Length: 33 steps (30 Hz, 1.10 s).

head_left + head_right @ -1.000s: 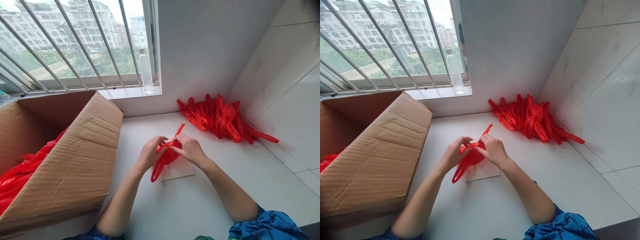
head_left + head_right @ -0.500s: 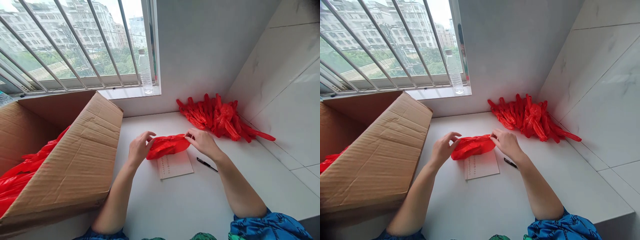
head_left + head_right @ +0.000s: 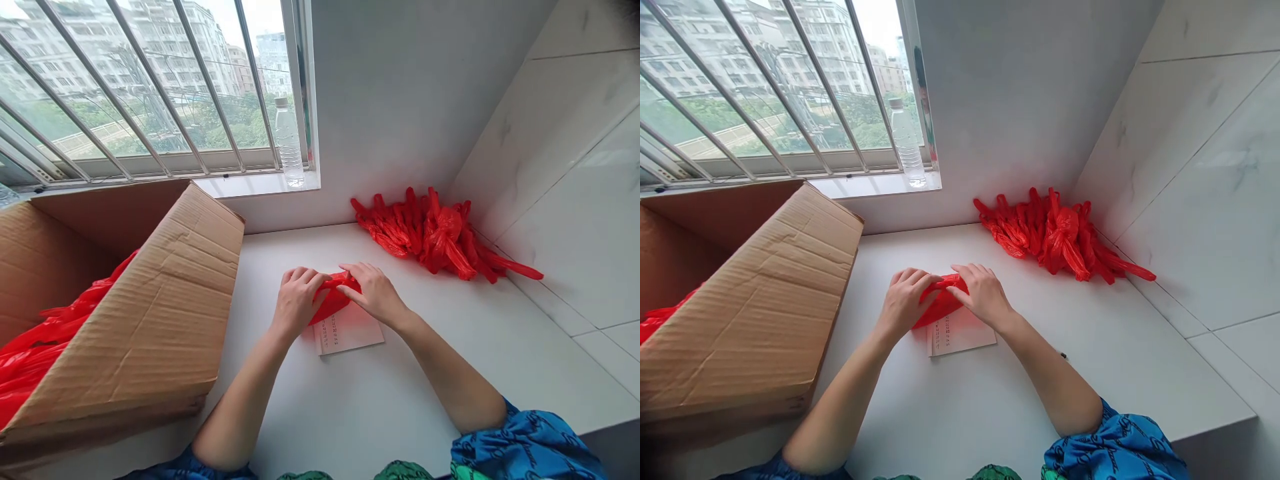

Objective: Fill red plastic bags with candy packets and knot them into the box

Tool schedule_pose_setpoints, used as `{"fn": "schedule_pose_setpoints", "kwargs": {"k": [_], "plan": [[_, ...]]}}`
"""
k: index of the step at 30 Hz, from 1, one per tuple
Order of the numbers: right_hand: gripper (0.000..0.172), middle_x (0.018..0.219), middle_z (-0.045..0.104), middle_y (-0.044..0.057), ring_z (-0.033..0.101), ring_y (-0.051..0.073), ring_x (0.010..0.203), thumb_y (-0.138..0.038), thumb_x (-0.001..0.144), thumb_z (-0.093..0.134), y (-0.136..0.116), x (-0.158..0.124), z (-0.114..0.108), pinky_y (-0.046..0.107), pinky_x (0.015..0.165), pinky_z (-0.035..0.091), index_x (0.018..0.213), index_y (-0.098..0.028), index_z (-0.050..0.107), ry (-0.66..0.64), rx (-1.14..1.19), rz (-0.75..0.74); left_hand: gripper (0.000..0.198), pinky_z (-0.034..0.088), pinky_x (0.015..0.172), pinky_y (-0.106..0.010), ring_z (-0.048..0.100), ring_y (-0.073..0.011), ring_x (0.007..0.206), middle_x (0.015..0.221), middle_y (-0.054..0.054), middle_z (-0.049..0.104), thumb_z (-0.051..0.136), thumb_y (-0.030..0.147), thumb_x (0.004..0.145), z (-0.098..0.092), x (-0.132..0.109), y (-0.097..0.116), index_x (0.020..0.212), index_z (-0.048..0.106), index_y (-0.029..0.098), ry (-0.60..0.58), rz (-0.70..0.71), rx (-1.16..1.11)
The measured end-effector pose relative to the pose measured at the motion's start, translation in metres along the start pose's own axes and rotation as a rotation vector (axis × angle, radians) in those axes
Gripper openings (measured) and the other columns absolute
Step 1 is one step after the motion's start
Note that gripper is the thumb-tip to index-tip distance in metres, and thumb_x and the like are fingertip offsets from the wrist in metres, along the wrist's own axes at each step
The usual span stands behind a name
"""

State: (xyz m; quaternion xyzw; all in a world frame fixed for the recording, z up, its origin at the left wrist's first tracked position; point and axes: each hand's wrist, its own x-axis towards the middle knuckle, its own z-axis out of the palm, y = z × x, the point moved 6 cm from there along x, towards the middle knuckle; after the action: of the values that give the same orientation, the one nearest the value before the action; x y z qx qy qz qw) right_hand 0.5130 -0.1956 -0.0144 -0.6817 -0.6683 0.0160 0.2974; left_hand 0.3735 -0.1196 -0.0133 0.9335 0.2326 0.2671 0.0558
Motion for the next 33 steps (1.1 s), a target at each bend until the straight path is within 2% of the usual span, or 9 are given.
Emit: {"fn": "schedule_pose_setpoints", "kwargs": {"k": [5, 8, 10, 14, 16, 20, 25, 30, 33], "plan": [[0.018, 0.077, 0.069, -0.001, 0.061, 0.016, 0.069, -0.030, 0.096, 0.050, 0.027, -0.001, -0.019, 0.027, 0.065, 0.040, 0.089, -0.023, 0.065, 0.053, 0.065, 0.169, 0.016, 0.043, 0.087, -0.035, 0.063, -0.0198, 0.088, 0.092, -0.002, 0.073, 0.051, 0.027, 0.098, -0.027, -0.001, -0.015, 0.097, 0.067, 0.024, 0.225, -0.131, -0.138], [0.012, 0.076, 0.070, -0.001, 0.064, 0.018, 0.070, -0.030, 0.091, 0.054, 0.050, -0.006, -0.049, 0.027, 0.062, 0.038, 0.085, -0.023, 0.063, 0.148, -0.010, 0.330, 0.014, 0.047, 0.080, -0.031, 0.065, -0.0195, 0.091, 0.096, -0.005, 0.070, 0.054, 0.031, 0.095, -0.046, -0.007, -0.033, 0.099, 0.063, 0.021, 0.442, -0.333, -0.375], [0.010, 0.080, 0.071, 0.001, 0.066, 0.019, 0.072, -0.029, 0.090, 0.055, 0.055, -0.010, -0.063, 0.028, 0.061, 0.039, 0.091, -0.023, 0.062, 0.169, -0.075, 0.379, 0.014, 0.049, 0.081, -0.030, 0.065, -0.0198, 0.095, 0.099, -0.006, 0.068, 0.057, 0.031, 0.092, -0.048, -0.009, -0.039, 0.102, 0.060, 0.021, 0.492, -0.392, -0.605], [0.019, 0.099, 0.071, 0.005, 0.067, 0.021, 0.081, -0.033, 0.092, 0.056, 0.024, -0.018, -0.086, 0.031, 0.066, 0.046, 0.108, -0.022, 0.058, 0.358, -0.061, 0.250, 0.027, 0.050, 0.090, -0.033, 0.063, -0.0200, 0.099, 0.101, -0.005, 0.065, 0.057, 0.023, 0.088, -0.048, -0.004, -0.024, 0.114, 0.060, 0.023, 0.375, -0.297, -0.850], [0.017, 0.104, 0.069, 0.006, 0.066, 0.022, 0.091, -0.034, 0.096, 0.052, -0.004, -0.021, -0.088, 0.034, 0.077, 0.050, 0.107, -0.023, 0.058, 0.425, 0.026, 0.085, 0.021, 0.049, 0.094, -0.036, 0.061, -0.0203, 0.096, 0.096, -0.005, 0.062, 0.052, 0.020, 0.085, -0.051, -0.002, -0.012, 0.100, 0.068, 0.023, 0.297, -0.217, -0.815], [0.021, 0.105, 0.069, 0.007, 0.064, 0.022, 0.100, -0.033, 0.102, 0.043, -0.039, -0.016, -0.056, 0.034, 0.086, 0.049, 0.111, -0.023, 0.059, 0.209, 0.148, -0.113, 0.025, 0.046, 0.104, -0.045, 0.061, -0.0236, 0.092, 0.091, -0.008, 0.064, 0.045, 0.023, 0.079, -0.056, -0.001, 0.004, 0.061, 0.063, 0.022, 0.141, -0.152, -0.812], [0.037, 0.068, 0.060, 0.000, 0.054, 0.016, 0.064, -0.030, 0.105, 0.036, -0.028, -0.010, -0.004, 0.031, 0.071, 0.042, 0.075, -0.022, 0.057, -0.115, -0.079, -0.101, 0.022, 0.045, 0.105, -0.048, 0.058, -0.0208, 0.068, 0.068, -0.005, 0.067, 0.042, 0.029, 0.077, -0.052, -0.003, 0.002, 0.057, 0.050, 0.022, -0.036, -0.175, -0.904], [0.033, 0.071, 0.061, 0.000, 0.050, 0.014, 0.062, -0.038, 0.099, 0.052, -0.031, -0.015, -0.012, 0.030, 0.068, 0.038, 0.071, -0.021, 0.055, -0.073, -0.139, -0.176, 0.023, 0.048, 0.096, -0.041, 0.044, -0.0171, 0.055, 0.052, 0.000, 0.051, 0.038, 0.025, 0.076, -0.056, -0.004, -0.006, 0.056, 0.049, 0.023, -0.032, -0.107, -0.713], [0.041, 0.064, 0.059, 0.000, 0.050, 0.014, 0.056, -0.037, 0.100, 0.050, -0.033, -0.018, -0.005, 0.029, 0.056, 0.031, 0.062, -0.020, 0.054, -0.195, -0.229, -0.121, 0.026, 0.048, 0.084, -0.037, 0.043, -0.0176, 0.055, 0.051, -0.001, 0.048, 0.035, 0.025, 0.079, -0.057, -0.005, 0.002, 0.055, 0.047, 0.023, -0.136, -0.059, -0.692]]}}
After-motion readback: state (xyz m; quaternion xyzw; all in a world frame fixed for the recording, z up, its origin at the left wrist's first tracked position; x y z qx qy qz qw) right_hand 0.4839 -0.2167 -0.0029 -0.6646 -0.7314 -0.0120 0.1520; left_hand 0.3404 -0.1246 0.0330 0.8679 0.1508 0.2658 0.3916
